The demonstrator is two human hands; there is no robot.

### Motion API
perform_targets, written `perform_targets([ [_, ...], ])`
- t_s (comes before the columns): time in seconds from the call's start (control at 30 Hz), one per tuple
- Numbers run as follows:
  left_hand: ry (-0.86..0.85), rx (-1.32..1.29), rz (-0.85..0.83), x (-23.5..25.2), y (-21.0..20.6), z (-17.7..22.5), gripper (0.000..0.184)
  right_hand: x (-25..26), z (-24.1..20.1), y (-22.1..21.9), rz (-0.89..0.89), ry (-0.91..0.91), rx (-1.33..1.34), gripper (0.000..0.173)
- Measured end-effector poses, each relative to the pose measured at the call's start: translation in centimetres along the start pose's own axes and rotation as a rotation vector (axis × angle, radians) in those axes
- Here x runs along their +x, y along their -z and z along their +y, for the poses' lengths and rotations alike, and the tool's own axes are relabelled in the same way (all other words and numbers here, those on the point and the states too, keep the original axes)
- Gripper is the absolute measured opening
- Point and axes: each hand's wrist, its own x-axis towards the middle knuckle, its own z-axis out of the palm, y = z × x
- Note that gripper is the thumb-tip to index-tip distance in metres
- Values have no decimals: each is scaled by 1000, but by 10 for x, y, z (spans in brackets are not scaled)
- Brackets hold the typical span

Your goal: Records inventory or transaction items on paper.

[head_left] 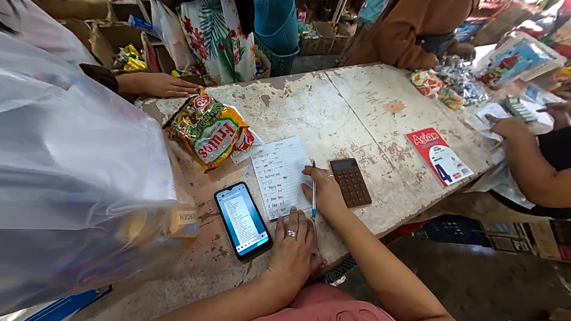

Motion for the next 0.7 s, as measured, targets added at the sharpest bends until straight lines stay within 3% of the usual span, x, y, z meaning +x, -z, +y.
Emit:
perform_targets([
  [0.1,9,-29,-10,2,-8,-3,95,3,-8,8,79,9,100,39],
  [0.2,33,-63,-124,5,-6,-5,97,14,-18,12,160,21,362,46],
  [0.27,27,-60,-140,5,-5,-6,98,19,-28,8,144,-38,614,48],
  [0.33,19,-58,-114,6,-6,-6,97,24,-30,-4,96,-98,767,40],
  [0.4,11,-51,-28,6,-11,-7,96,27,-27,-16,86,-114,763,28],
  [0.47,3,-45,32,6,-15,-7,94,30,-22,-24,131,-89,696,29],
  [0.7,20,-41,-11,7,-16,-7,93,28,-20,-28,127,-133,698,31],
])
